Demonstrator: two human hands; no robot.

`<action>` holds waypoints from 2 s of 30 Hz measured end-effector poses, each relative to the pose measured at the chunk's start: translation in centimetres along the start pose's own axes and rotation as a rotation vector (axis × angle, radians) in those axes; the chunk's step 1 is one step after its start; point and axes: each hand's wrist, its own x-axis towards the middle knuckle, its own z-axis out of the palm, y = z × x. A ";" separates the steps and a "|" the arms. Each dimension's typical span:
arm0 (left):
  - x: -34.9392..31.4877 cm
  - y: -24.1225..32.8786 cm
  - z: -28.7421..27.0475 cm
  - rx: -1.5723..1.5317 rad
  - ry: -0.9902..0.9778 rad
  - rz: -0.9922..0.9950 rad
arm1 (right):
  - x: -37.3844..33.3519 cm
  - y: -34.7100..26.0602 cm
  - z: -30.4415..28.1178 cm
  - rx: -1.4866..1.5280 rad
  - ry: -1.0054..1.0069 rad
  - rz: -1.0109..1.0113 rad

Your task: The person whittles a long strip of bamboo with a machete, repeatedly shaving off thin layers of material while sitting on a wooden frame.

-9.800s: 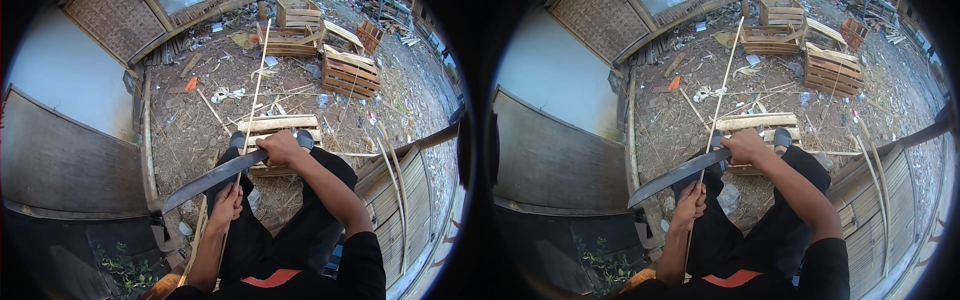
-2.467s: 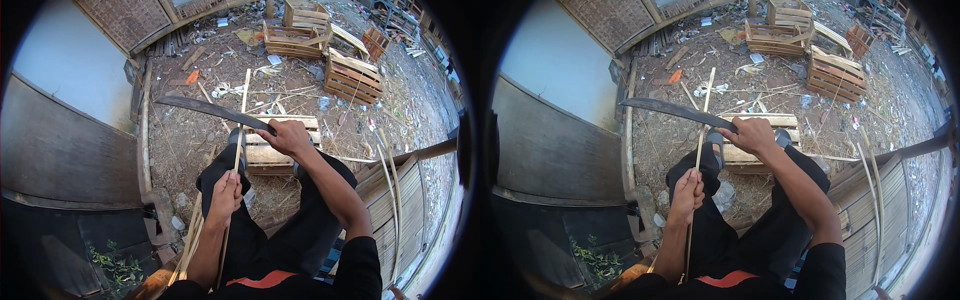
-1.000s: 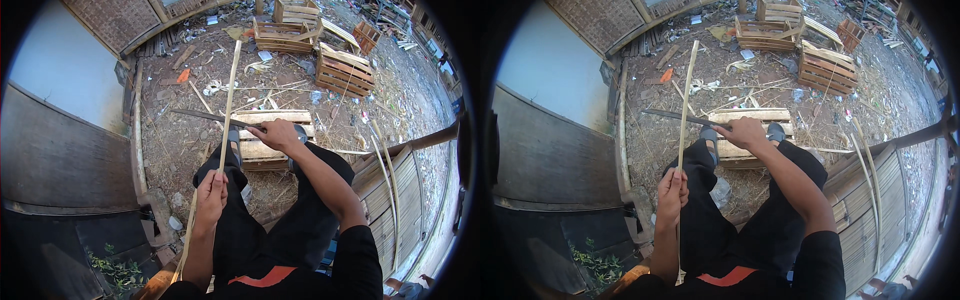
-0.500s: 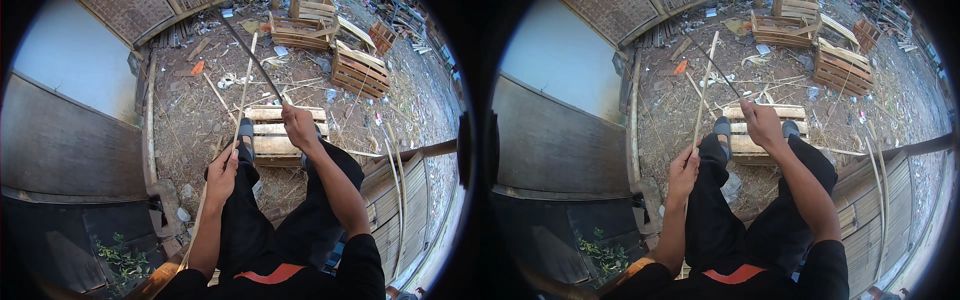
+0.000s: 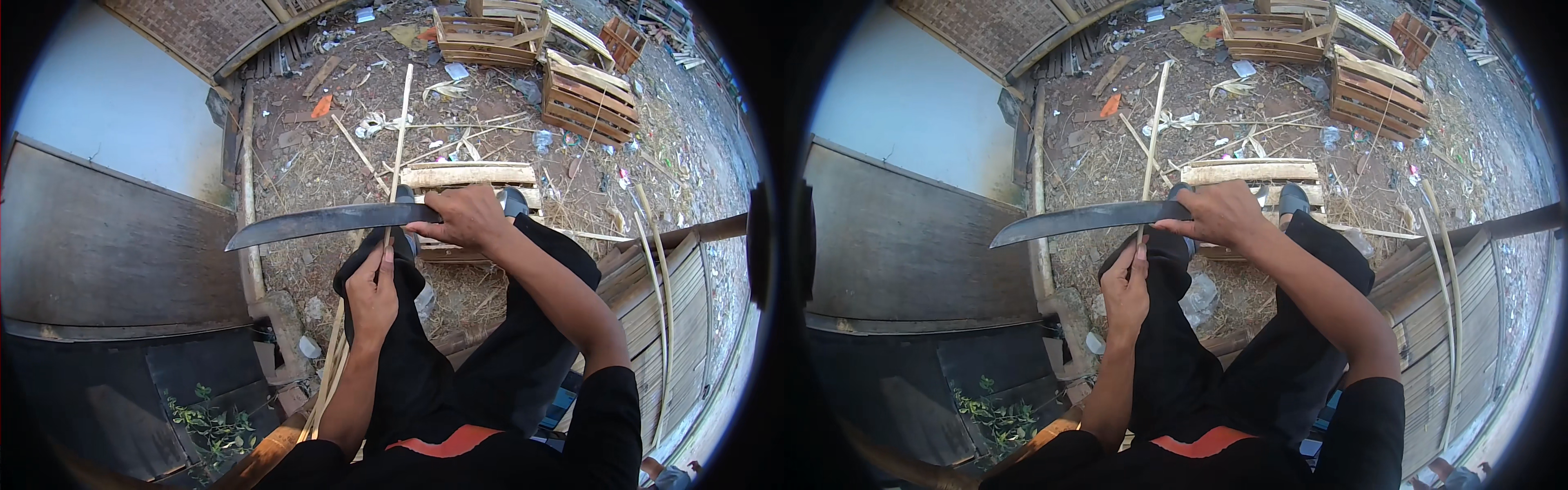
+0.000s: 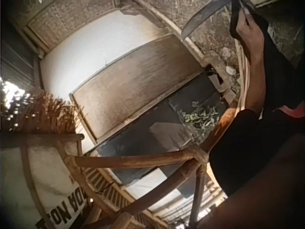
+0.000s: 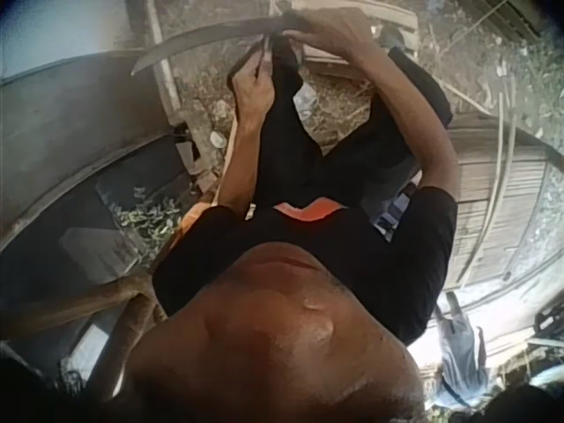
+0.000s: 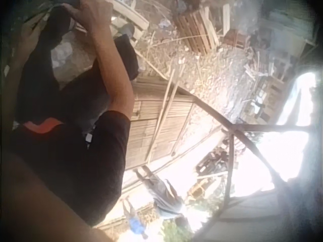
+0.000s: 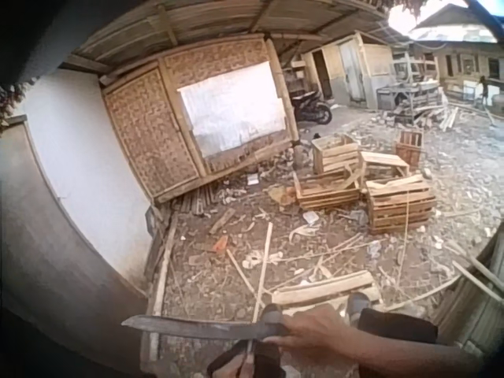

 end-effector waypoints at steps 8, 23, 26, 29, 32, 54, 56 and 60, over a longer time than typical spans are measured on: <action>0.0 -0.3 0.4 0.060 0.043 0.044 | -1.4 -0.5 0.2 0.006 -0.040 0.039; 1.3 0.3 0.0 0.182 0.044 0.148 | -0.4 1.6 1.9 -0.075 0.134 -0.111; 1.4 -0.5 -0.2 0.209 0.075 0.208 | -0.3 1.3 1.8 -0.098 0.109 -0.107; 0.8 -0.1 -1.1 0.161 0.034 0.052 | 0.0 3.2 2.1 -0.158 0.068 0.061; -0.8 -0.8 -2.2 0.157 -0.025 -0.037 | 1.3 8.6 -1.5 -0.142 -0.091 0.507; -1.0 0.9 -0.8 0.209 0.025 0.159 | -1.1 3.4 -1.3 -0.100 -0.051 0.074; -1.2 1.8 -0.4 0.276 -0.027 0.051 | -1.4 5.6 -0.9 -0.172 -0.059 0.001; -1.8 1.1 -0.9 0.289 -0.032 0.038 | 0.1 10.3 -2.3 -0.076 -0.040 0.593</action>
